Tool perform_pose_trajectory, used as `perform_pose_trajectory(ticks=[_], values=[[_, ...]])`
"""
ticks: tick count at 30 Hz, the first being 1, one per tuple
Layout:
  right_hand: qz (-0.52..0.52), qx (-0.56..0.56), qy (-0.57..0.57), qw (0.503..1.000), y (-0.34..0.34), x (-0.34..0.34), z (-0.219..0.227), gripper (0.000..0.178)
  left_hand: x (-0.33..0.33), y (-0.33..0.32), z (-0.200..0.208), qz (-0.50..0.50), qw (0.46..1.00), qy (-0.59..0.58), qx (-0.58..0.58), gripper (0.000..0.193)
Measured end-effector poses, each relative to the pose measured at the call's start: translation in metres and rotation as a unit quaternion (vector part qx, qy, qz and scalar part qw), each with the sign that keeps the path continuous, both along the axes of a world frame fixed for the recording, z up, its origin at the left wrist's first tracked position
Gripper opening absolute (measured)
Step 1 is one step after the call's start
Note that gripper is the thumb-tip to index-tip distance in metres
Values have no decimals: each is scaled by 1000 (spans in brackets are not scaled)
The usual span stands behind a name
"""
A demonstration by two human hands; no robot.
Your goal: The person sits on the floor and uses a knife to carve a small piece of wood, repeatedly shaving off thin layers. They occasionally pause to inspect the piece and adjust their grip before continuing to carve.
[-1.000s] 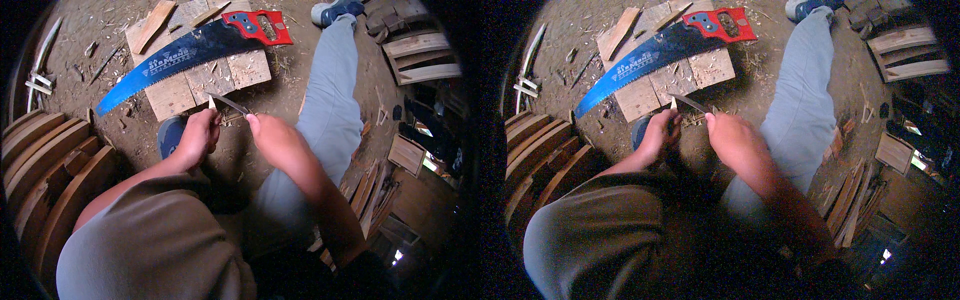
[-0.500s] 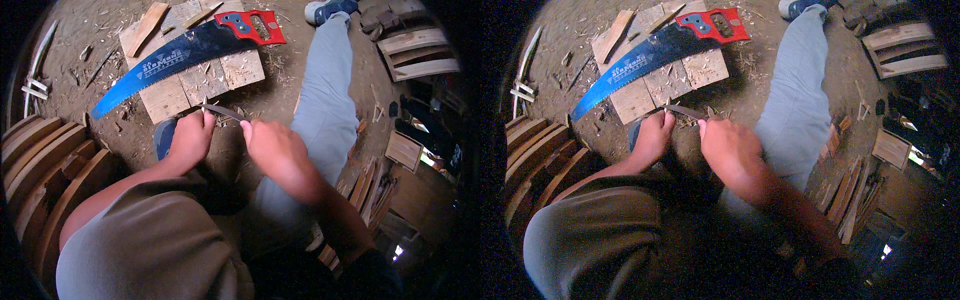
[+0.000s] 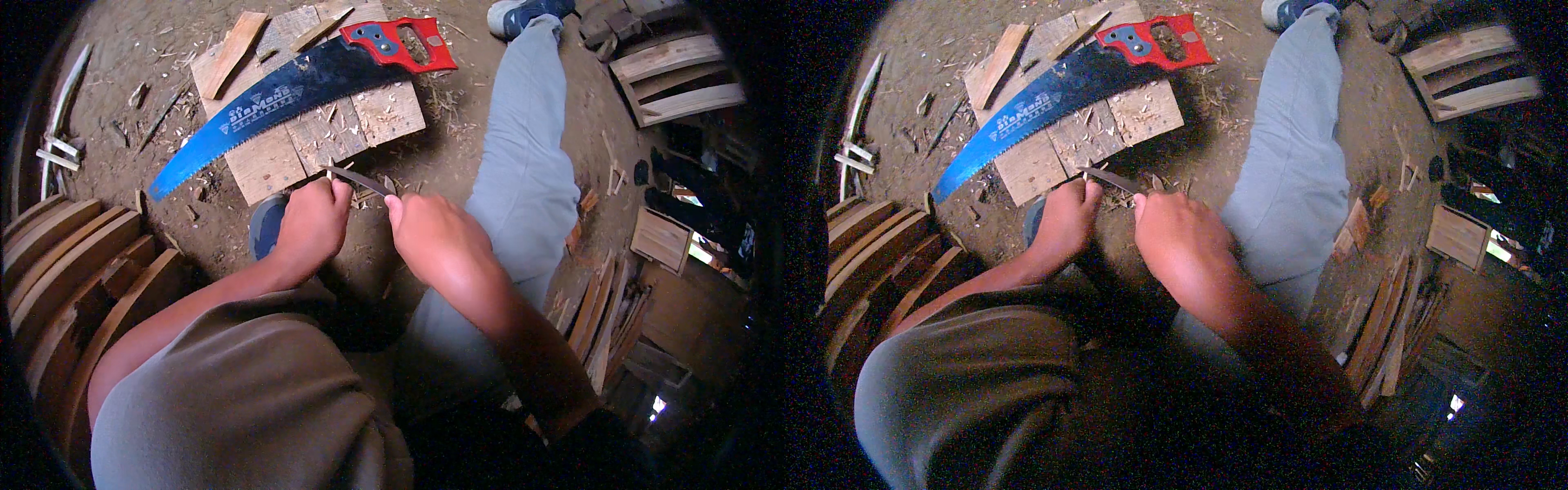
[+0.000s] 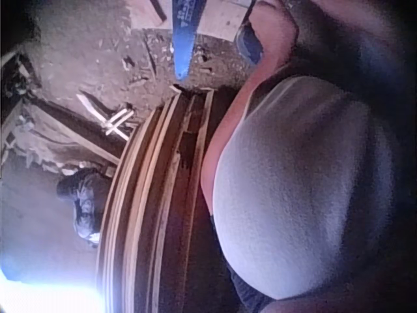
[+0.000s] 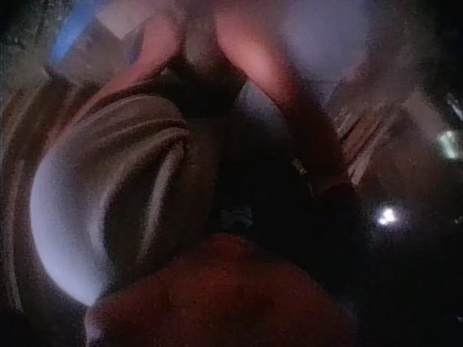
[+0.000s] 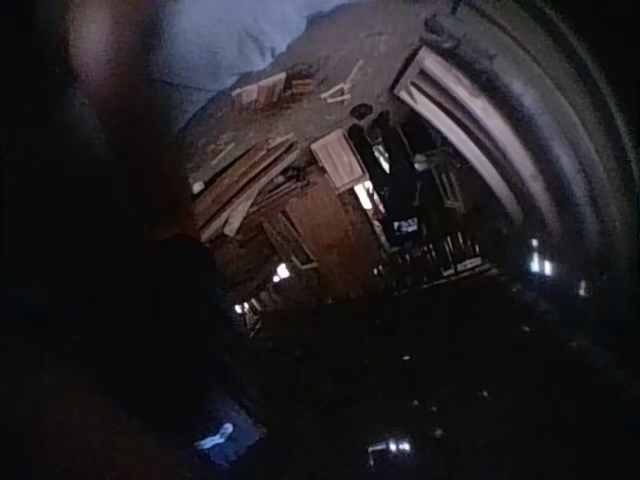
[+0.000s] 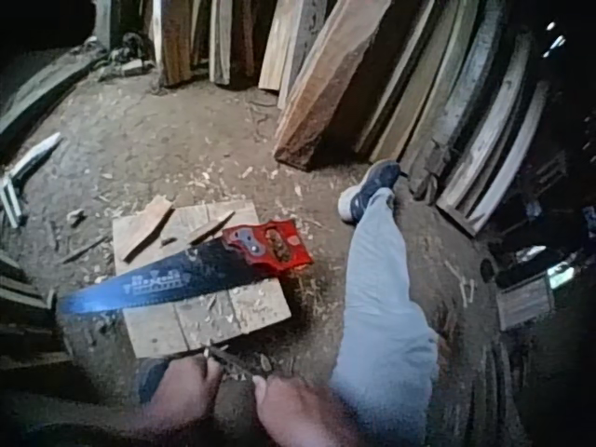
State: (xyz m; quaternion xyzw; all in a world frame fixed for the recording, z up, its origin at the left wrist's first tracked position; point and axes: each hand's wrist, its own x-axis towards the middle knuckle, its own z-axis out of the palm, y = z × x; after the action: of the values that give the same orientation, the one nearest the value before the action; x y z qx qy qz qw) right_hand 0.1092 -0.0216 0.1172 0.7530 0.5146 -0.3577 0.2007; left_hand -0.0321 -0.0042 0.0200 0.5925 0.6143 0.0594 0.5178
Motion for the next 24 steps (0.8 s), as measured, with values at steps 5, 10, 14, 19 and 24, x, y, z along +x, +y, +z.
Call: perform_pose_trajectory(ticks=[5,10,14,19,24], values=[[5,11,-10,1000,-2,-4,-7,46,0,-2,-4,-3,1000,17,4,42],[31,101,-103,989,-14,-20,-19,42,4,0,0,-10,1000,29,-6,42],[42,132,-124,983,-14,-18,-28,42,6,0,-1,-9,1000,23,7,42],[41,99,-52,993,-9,-12,-15,44,-4,-2,-4,1,999,42,-3,41],[71,93,-73,990,-9,-16,-12,44,-5,-7,-9,-35,996,78,29,38]])
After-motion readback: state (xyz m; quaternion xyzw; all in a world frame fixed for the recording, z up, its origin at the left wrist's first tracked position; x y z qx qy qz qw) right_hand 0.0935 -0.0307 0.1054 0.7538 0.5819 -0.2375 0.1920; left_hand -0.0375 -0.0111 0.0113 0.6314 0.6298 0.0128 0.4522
